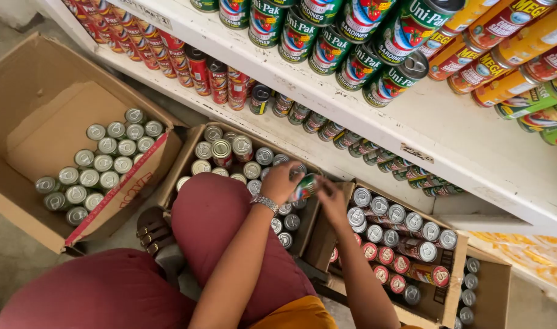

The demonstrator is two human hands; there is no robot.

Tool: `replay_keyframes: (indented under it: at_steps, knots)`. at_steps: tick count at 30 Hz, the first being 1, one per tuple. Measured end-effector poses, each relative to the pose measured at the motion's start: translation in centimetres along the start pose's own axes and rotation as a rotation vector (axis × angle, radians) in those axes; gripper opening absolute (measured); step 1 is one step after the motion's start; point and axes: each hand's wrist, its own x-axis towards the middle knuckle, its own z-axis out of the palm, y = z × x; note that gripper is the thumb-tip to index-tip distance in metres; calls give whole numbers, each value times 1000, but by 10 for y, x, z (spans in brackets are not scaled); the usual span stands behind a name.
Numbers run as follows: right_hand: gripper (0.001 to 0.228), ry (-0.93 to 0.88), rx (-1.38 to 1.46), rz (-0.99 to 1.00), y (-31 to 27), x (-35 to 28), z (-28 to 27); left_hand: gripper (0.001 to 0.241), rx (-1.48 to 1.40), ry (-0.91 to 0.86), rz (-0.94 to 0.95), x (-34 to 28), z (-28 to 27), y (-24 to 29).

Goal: The person picks up soap boxes from a shelf and places them into a cardboard box, then moves to another area to transfer cans of sardines from a box onto a lower shelf.

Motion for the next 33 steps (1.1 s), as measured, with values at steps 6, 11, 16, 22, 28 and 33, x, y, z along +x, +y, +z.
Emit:
replay_keyframes:
  at_steps: [6,11,16,22,28,33]
  knots:
    - [47,50,420,135,-38,8,-11,75,-44,-251,-61,-4,-20,34]
    - [48,18,180,163,-46,21,-10,75,-66,-222,-64,-2,-15,19]
    - [41,12,-1166,-114,23,38,18,75,13,-65,-155,5,-9,8]
    - [48,131,-1632,-404,50,49,33,74,-214,-42,-295,6,-11,13]
    - [40,13,-1566,-325,39,47,24,63,-535,15,-262,12,-10,12]
    - [86,-104,-1339,-198,4,22,15,58,-649,11,-249,18,-4,4]
